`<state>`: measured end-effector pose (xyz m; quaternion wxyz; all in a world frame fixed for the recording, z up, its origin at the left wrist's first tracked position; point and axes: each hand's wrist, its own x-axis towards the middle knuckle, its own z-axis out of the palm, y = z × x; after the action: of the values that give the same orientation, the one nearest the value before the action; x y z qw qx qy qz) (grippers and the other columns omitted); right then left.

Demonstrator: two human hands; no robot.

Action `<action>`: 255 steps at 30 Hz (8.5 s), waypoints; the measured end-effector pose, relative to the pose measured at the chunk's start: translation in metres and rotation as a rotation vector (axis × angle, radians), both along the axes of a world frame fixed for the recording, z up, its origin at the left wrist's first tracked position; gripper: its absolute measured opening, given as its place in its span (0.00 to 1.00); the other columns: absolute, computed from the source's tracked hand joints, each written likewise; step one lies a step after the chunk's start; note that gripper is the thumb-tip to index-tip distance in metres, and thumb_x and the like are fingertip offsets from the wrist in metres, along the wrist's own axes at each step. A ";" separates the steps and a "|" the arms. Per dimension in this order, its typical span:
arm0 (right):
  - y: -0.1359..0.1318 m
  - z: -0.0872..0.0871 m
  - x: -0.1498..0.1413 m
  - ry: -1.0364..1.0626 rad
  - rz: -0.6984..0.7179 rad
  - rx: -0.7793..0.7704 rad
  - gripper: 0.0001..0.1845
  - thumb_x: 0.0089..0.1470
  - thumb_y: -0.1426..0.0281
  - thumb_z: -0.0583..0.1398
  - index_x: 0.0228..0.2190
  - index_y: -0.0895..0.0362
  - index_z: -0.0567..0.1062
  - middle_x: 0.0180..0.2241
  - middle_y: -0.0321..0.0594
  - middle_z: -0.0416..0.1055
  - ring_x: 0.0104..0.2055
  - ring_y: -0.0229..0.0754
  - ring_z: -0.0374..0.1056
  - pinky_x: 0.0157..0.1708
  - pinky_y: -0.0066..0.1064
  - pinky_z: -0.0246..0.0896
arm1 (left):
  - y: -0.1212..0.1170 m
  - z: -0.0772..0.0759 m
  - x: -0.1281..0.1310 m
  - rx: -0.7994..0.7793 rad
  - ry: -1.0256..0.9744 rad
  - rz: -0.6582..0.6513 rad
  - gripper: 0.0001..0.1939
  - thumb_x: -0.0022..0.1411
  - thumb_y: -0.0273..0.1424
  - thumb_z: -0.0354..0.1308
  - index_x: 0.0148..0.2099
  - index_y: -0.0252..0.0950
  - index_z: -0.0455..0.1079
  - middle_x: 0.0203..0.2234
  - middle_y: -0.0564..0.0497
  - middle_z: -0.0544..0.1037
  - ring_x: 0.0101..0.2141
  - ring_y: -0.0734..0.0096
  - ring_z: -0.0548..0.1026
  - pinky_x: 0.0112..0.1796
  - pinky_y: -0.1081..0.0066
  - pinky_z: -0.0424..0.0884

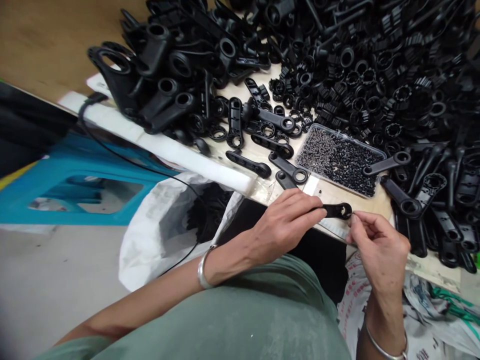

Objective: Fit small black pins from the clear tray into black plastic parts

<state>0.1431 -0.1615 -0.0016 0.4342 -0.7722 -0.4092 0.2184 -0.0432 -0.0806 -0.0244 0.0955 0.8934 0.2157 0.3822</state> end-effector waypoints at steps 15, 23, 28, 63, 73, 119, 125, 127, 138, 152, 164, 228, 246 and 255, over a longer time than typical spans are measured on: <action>-0.004 -0.005 0.003 0.006 -0.011 0.000 0.11 0.50 0.63 0.68 0.32 0.57 0.81 0.19 0.34 0.73 0.19 0.36 0.68 0.23 0.27 0.69 | 0.025 -0.017 -0.005 0.154 -0.004 -0.008 0.12 0.72 0.22 0.47 0.41 0.31 0.71 0.40 0.45 0.81 0.40 0.72 0.78 0.51 0.68 0.71; 0.000 -0.004 0.003 -0.218 0.066 -0.032 0.12 0.53 0.60 0.65 0.32 0.57 0.81 0.18 0.34 0.72 0.18 0.36 0.67 0.23 0.26 0.67 | 0.010 -0.024 0.002 0.071 -0.013 0.021 0.10 0.72 0.22 0.49 0.42 0.33 0.71 0.42 0.48 0.82 0.41 0.75 0.80 0.55 0.66 0.69; 0.003 -0.005 0.005 -0.423 0.154 -0.037 0.12 0.57 0.60 0.62 0.33 0.55 0.81 0.21 0.34 0.74 0.20 0.36 0.68 0.25 0.28 0.65 | 0.011 -0.022 0.001 0.074 0.001 0.015 0.12 0.72 0.21 0.47 0.42 0.32 0.71 0.42 0.48 0.82 0.39 0.75 0.80 0.54 0.66 0.69; 0.022 0.011 -0.003 -0.159 0.275 -0.294 0.21 0.58 0.52 0.59 0.28 0.57 0.76 0.16 0.34 0.69 0.17 0.35 0.64 0.22 0.26 0.61 | 0.008 -0.020 0.003 0.084 -0.030 0.007 0.14 0.71 0.19 0.47 0.39 0.28 0.73 0.40 0.43 0.81 0.40 0.70 0.79 0.52 0.65 0.71; 0.021 0.015 -0.006 -0.356 0.299 -0.396 0.20 0.61 0.55 0.54 0.28 0.54 0.75 0.17 0.32 0.71 0.19 0.36 0.67 0.27 0.28 0.61 | 0.007 -0.019 0.003 0.084 -0.038 0.006 0.13 0.71 0.20 0.48 0.39 0.29 0.74 0.40 0.43 0.81 0.40 0.70 0.79 0.52 0.66 0.73; 0.021 0.001 -0.030 0.634 -0.049 0.098 0.23 0.43 0.67 0.71 0.42 0.54 0.73 0.34 0.36 0.75 0.30 0.38 0.73 0.31 0.33 0.76 | -0.011 -0.015 0.008 0.033 -0.433 0.032 0.02 0.65 0.20 0.58 0.41 0.28 0.71 0.37 0.41 0.81 0.40 0.68 0.81 0.47 0.67 0.80; 0.027 -0.003 -0.035 0.703 -0.058 0.092 0.19 0.43 0.69 0.68 0.39 0.53 0.75 0.33 0.35 0.75 0.29 0.37 0.73 0.32 0.31 0.74 | -0.012 -0.015 0.008 -0.011 -0.416 0.060 0.04 0.66 0.19 0.57 0.42 0.28 0.71 0.38 0.42 0.80 0.40 0.68 0.80 0.45 0.68 0.81; 0.027 -0.002 -0.036 0.763 -0.055 0.098 0.20 0.43 0.69 0.69 0.40 0.53 0.75 0.35 0.34 0.76 0.33 0.37 0.73 0.36 0.30 0.74 | -0.012 -0.015 0.007 -0.018 -0.426 0.059 0.07 0.65 0.18 0.56 0.43 0.30 0.71 0.39 0.43 0.80 0.40 0.69 0.80 0.45 0.67 0.81; 0.031 0.008 -0.032 0.556 0.049 0.065 0.26 0.45 0.64 0.66 0.48 0.56 0.74 0.29 0.34 0.71 0.28 0.37 0.68 0.31 0.30 0.70 | -0.015 -0.026 0.008 0.029 -0.397 -0.002 0.10 0.62 0.23 0.63 0.47 0.30 0.72 0.43 0.39 0.81 0.43 0.63 0.81 0.46 0.64 0.80; 0.073 0.079 0.111 -1.002 0.041 -0.130 0.26 0.57 0.73 0.51 0.55 0.57 0.75 0.44 0.50 0.76 0.37 0.51 0.71 0.40 0.44 0.64 | 0.028 -0.003 -0.040 0.111 0.030 0.223 0.17 0.64 0.17 0.48 0.47 0.36 0.73 0.43 0.46 0.82 0.44 0.58 0.77 0.50 0.54 0.67; 0.070 0.060 0.088 -1.270 0.225 -0.031 0.19 0.67 0.64 0.51 0.46 0.58 0.79 0.45 0.53 0.73 0.45 0.52 0.66 0.41 0.39 0.60 | 0.030 -0.001 -0.038 0.115 0.161 0.219 0.18 0.62 0.13 0.45 0.43 0.36 0.71 0.41 0.48 0.82 0.44 0.61 0.76 0.53 0.53 0.61; 0.090 0.041 0.068 -1.493 0.224 -0.418 0.20 0.66 0.61 0.51 0.51 0.53 0.75 0.44 0.53 0.69 0.40 0.55 0.61 0.31 0.38 0.45 | 0.028 0.006 -0.041 0.037 0.299 0.080 0.13 0.69 0.19 0.47 0.38 0.35 0.71 0.37 0.50 0.78 0.39 0.67 0.72 0.60 0.49 0.50; 0.099 0.034 0.088 -1.418 0.394 -0.297 0.16 0.60 0.57 0.59 0.43 0.52 0.80 0.43 0.52 0.71 0.38 0.52 0.59 0.28 0.36 0.38 | 0.057 0.008 0.014 0.092 0.333 0.196 0.14 0.69 0.20 0.53 0.29 0.33 0.71 0.24 0.52 0.72 0.35 0.67 0.68 0.53 0.48 0.59; 0.099 0.043 0.086 -1.247 0.336 -0.271 0.17 0.64 0.62 0.54 0.44 0.54 0.81 0.45 0.48 0.77 0.41 0.51 0.66 0.32 0.38 0.53 | 0.055 0.009 -0.014 0.054 0.238 0.214 0.15 0.72 0.20 0.48 0.33 0.34 0.71 0.29 0.53 0.76 0.38 0.68 0.70 0.57 0.49 0.53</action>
<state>0.2290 -0.0627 0.0411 -0.0254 -0.7275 -0.6677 -0.1556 -0.0571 -0.0257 -0.0159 0.0038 0.9067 0.3089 0.2872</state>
